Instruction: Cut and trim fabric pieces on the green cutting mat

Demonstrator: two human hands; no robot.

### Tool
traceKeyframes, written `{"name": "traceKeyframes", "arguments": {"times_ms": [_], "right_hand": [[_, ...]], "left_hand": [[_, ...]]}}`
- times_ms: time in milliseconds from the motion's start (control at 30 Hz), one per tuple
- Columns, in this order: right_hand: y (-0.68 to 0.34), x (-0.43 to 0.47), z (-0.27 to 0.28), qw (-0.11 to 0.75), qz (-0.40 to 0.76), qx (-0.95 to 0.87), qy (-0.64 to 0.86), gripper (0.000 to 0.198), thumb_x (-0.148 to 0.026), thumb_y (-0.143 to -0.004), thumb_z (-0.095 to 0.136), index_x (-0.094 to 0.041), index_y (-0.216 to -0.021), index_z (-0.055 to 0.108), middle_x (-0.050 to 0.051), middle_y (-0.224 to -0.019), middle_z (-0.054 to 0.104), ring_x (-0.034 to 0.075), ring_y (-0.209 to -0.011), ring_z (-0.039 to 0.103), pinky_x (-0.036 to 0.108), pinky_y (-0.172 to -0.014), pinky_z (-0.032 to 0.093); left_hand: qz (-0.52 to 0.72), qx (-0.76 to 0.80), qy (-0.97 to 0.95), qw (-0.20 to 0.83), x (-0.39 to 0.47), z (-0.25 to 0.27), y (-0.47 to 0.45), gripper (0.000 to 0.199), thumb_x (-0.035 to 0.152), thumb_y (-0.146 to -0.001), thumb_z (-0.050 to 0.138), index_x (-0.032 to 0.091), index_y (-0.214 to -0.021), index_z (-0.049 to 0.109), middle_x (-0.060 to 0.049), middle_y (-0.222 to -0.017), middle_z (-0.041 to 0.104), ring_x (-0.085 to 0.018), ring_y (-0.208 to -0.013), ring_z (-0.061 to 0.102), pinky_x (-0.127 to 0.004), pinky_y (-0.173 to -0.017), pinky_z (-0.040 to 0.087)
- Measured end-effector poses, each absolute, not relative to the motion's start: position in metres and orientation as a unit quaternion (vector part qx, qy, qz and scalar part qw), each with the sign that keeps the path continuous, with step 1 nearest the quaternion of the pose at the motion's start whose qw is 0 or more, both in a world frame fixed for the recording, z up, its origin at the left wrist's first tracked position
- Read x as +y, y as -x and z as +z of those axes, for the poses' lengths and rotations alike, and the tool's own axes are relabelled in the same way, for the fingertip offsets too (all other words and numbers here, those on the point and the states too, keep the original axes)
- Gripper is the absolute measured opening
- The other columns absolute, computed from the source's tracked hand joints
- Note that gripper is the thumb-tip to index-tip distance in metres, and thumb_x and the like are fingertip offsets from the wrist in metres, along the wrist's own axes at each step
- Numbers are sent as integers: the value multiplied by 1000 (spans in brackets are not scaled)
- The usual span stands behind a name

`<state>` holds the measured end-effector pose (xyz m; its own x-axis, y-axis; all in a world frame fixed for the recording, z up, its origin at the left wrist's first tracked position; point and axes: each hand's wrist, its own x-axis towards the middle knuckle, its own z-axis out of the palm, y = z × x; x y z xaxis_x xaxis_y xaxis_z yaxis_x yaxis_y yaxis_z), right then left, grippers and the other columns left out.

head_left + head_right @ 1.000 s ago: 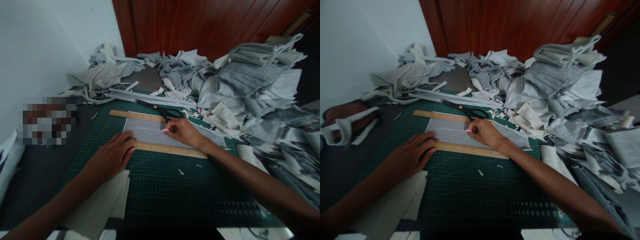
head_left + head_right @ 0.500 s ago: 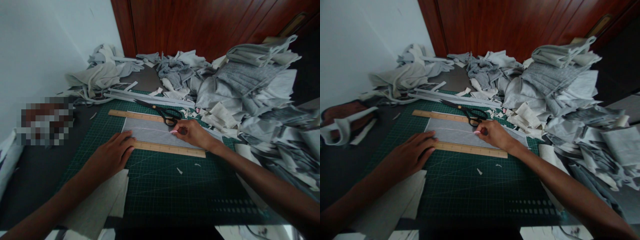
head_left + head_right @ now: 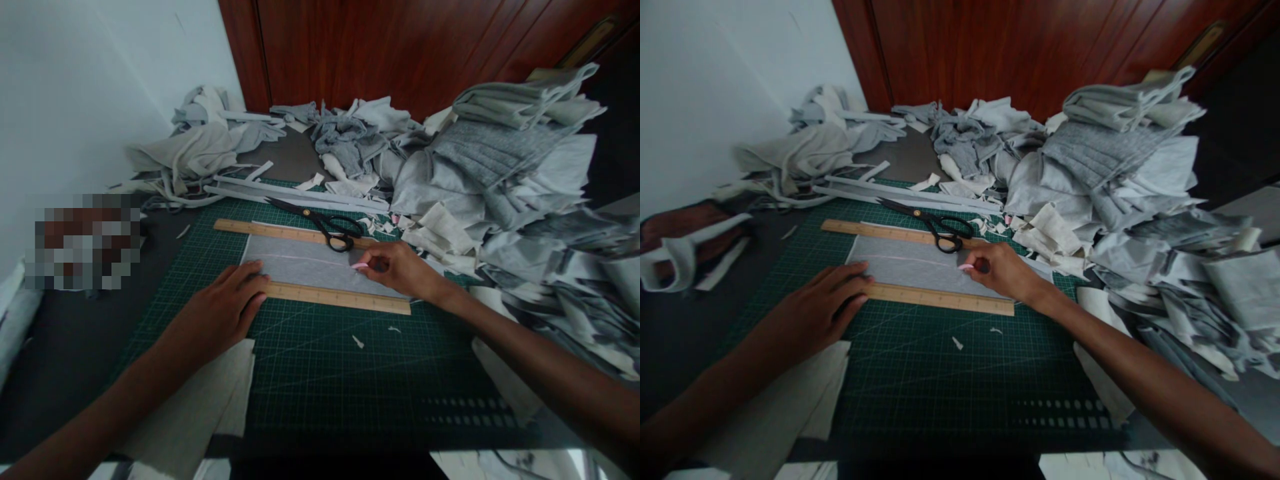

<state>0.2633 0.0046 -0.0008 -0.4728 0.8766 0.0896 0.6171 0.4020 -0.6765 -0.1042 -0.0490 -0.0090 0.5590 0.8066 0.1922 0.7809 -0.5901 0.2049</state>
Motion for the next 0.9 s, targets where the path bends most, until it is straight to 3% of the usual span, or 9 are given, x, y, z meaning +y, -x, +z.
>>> {"name": "traceKeyframes", "arguments": {"times_ms": [467,900], "right_hand": [[-286,-3,8,209,276,-815,465,16,-33,-91,68,-20,-85,77,2,-70,68,11,-55,51,30,-53,37],[-321,-11,16,182,251,-827,469,26,-40,-95,66,-19,-85,77,4,-70,70,12,-55,54,28,-51,39]], "left_hand": [[131,455,-880,47,-49,-10,104,34,35,-107,41,19,-121,67,-16,-140,63,-34,-128,63,-56,-106,59],[135,447,-884,36,-48,-11,105,33,35,-106,42,19,-121,68,-15,-138,63,-33,-126,64,-55,-107,58]]}}
